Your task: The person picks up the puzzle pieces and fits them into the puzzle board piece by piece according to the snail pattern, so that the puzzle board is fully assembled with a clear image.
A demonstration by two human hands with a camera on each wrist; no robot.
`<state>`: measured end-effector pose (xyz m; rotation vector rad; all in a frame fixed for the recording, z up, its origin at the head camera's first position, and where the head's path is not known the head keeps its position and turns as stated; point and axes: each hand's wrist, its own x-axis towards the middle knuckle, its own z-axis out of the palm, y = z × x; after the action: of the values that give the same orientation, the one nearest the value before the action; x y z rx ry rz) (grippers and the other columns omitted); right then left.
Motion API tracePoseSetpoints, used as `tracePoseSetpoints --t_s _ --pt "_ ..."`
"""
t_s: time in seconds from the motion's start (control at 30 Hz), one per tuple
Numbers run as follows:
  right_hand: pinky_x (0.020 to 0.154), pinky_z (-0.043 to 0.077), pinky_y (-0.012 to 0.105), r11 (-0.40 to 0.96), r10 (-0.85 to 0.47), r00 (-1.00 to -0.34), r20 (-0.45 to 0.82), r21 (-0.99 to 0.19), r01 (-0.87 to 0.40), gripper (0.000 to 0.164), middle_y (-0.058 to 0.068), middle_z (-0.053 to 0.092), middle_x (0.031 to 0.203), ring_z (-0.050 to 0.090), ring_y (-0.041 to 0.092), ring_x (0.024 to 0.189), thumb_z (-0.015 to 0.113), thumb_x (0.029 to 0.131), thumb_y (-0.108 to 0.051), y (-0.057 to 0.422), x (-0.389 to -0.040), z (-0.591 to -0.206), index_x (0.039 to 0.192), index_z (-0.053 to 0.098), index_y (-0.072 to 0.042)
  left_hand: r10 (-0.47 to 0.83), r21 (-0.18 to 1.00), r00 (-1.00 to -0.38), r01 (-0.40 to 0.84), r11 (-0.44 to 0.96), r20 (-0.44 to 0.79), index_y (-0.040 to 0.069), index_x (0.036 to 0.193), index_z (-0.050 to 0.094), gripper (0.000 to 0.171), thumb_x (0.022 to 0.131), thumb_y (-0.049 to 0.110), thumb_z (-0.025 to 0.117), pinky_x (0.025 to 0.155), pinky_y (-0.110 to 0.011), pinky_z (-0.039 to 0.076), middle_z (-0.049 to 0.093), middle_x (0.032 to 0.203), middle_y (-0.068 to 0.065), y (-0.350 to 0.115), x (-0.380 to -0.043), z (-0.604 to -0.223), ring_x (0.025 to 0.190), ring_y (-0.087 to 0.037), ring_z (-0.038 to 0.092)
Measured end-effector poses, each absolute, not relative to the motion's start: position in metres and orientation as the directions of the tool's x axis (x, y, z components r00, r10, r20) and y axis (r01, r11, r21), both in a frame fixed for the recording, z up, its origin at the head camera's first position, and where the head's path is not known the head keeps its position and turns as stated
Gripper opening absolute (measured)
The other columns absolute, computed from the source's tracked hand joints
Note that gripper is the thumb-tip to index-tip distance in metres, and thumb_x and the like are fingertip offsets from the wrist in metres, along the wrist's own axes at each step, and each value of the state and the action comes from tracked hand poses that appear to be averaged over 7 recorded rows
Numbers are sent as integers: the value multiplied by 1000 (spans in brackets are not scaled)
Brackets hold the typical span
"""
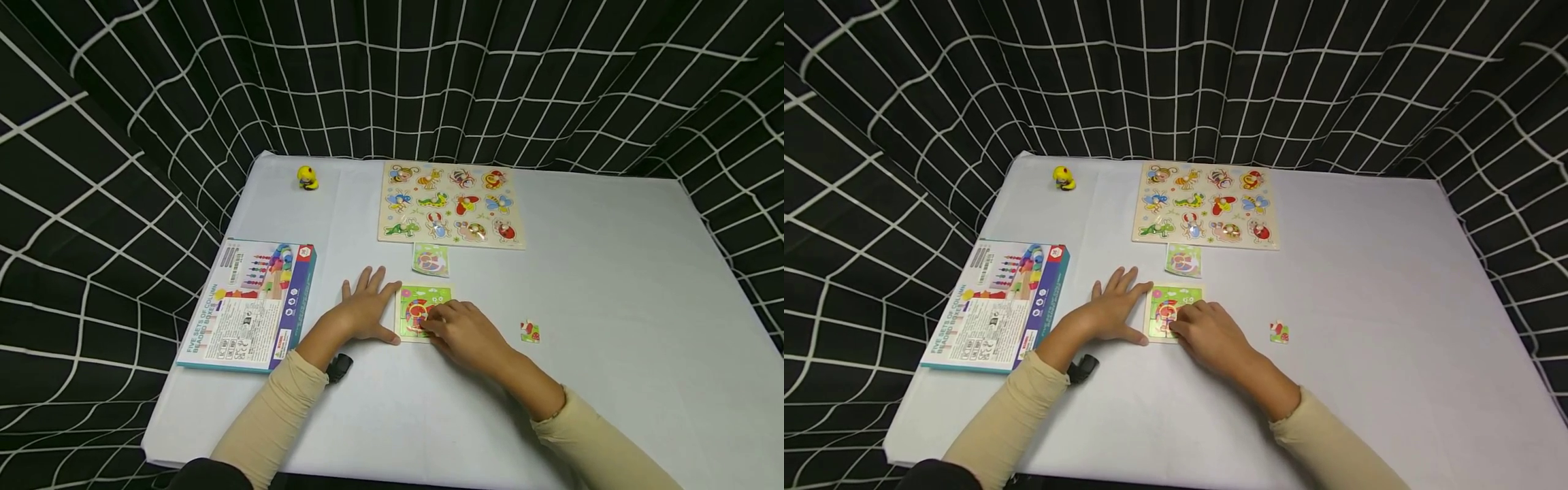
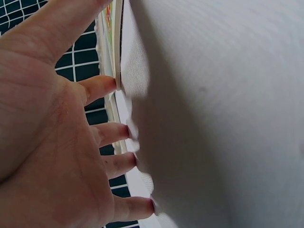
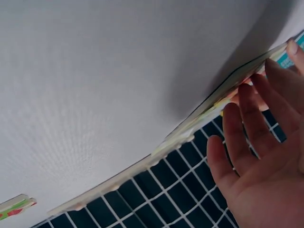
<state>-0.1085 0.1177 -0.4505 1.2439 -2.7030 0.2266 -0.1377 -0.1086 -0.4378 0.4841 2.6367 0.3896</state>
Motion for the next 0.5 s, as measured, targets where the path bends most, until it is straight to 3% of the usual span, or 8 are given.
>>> tracePoseSetpoints --t_s 0.23,0.5 --pt "93 47 45 654 -729 -667 150 -135 -745 29 1 67 108 59 23 106 78 82 -23 127 -108 -446 110 74 -15 388 348 -849 263 900 -359 22 155 26 107 69 53 83 111 -70 7 3 163 -15 -107 -138 -438 149 -39 -5" --pt "96 42 50 762 -598 -784 167 -187 -620 34 6 66 112 57 28 110 79 81 -23 177 -106 -442 113 72 -13 394 357 -842 263 896 -368 22 155 25 107 69 52 83 110 -70 5 0 163 -15 -107 -137 -436 149 -39 -7"
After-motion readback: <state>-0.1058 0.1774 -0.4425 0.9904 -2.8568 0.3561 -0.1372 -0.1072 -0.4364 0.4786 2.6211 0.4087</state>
